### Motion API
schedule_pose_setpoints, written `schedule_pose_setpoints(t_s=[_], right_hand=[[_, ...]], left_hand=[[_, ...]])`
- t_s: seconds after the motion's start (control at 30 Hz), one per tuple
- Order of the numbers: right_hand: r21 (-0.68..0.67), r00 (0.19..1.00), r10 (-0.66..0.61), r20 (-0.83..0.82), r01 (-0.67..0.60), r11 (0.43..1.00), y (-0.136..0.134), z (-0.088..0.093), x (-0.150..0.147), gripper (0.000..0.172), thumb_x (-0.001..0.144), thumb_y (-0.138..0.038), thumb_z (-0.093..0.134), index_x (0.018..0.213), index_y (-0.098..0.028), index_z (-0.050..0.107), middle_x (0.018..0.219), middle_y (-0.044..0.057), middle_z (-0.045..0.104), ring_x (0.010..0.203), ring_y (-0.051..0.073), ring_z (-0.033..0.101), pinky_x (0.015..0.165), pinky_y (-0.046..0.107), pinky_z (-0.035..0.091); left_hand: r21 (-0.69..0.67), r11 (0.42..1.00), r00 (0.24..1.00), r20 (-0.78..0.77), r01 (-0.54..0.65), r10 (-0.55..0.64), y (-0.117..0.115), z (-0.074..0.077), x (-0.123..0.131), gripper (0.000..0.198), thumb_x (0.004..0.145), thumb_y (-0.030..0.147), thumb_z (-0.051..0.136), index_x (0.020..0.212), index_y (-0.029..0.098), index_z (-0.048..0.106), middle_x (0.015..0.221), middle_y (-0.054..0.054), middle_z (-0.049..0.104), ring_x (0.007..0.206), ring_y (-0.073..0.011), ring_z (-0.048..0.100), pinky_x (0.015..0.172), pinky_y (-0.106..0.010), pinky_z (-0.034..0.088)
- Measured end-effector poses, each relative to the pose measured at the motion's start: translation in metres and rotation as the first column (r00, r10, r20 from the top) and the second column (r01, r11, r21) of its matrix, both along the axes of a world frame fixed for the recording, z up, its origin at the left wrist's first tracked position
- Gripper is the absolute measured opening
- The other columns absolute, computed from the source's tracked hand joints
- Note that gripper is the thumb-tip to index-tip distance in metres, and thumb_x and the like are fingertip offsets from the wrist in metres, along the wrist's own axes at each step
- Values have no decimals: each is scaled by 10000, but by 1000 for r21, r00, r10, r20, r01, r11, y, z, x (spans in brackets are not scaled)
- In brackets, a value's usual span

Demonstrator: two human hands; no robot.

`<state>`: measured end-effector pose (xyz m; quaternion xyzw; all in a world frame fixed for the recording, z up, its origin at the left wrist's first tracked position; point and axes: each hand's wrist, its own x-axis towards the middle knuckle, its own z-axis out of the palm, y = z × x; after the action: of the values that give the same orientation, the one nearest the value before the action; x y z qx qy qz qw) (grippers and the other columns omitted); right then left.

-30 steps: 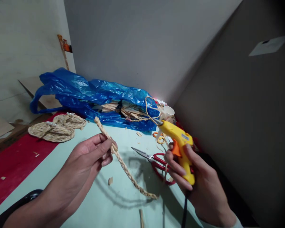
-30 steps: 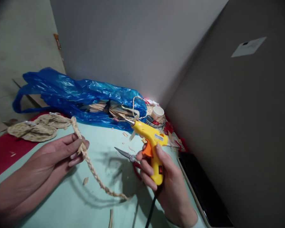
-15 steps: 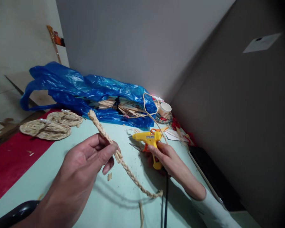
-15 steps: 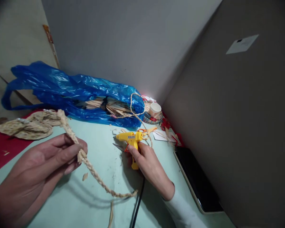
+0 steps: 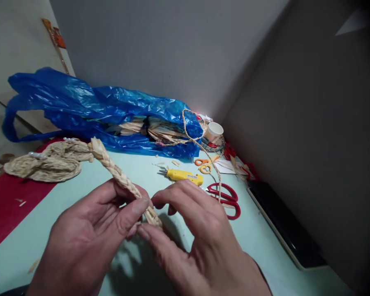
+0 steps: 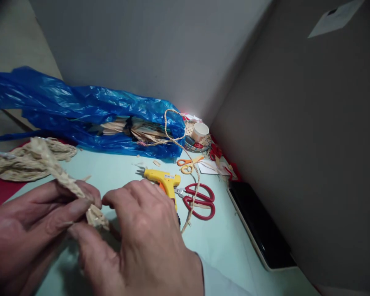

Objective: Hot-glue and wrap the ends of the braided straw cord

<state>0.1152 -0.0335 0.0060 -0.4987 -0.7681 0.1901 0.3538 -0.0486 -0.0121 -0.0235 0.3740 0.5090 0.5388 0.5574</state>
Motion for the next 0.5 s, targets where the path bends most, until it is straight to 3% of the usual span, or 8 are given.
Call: schedule_pose_setpoints(t_s=[0.13, 0.3, 0.37, 0.5], right_hand=[[90, 1000, 13, -11, -12, 996, 1, -8, -7, 144, 965, -274, 610, 923, -166, 695, 866, 57, 674, 892, 233, 634, 869, 405, 482], [185, 999, -13, 32, 6, 983, 3, -12, -10, 202, 972, -237, 549, 848, -149, 682, 810, 61, 652, 785, 208, 590, 855, 427, 460], [147, 1000, -15, 7, 14, 989, 2, -12, -11, 219, 969, -233, 528, 803, -167, 654, 786, 43, 627, 776, 197, 571, 827, 405, 456], [-66, 983, -19, -181, 7, 998, 2, -13, -13, 180, 943, -227, 590, 772, -210, 643, 765, -20, 617, 760, 149, 576, 716, 293, 438]], left_hand=[[-59, 995, 996, -34, -86, 84, -8, 15, 8, 268, 562, 363, 954, 762, 323, 779, 775, 40, 755, 681, -184, 698, 546, -204, 577], [12, 993, 988, -101, -113, 114, -10, 17, 10, 153, 623, 315, 907, 708, 321, 779, 795, 28, 745, 714, -208, 713, 580, -217, 612], [19, 990, 985, -105, -136, 138, -9, 17, 11, 149, 629, 286, 901, 704, 338, 784, 824, 45, 743, 769, -208, 723, 634, -208, 621], [-16, 995, 992, -81, -97, 96, -9, 18, 11, 236, 558, 222, 950, 705, 330, 800, 852, 62, 736, 815, -190, 701, 655, -163, 589]])
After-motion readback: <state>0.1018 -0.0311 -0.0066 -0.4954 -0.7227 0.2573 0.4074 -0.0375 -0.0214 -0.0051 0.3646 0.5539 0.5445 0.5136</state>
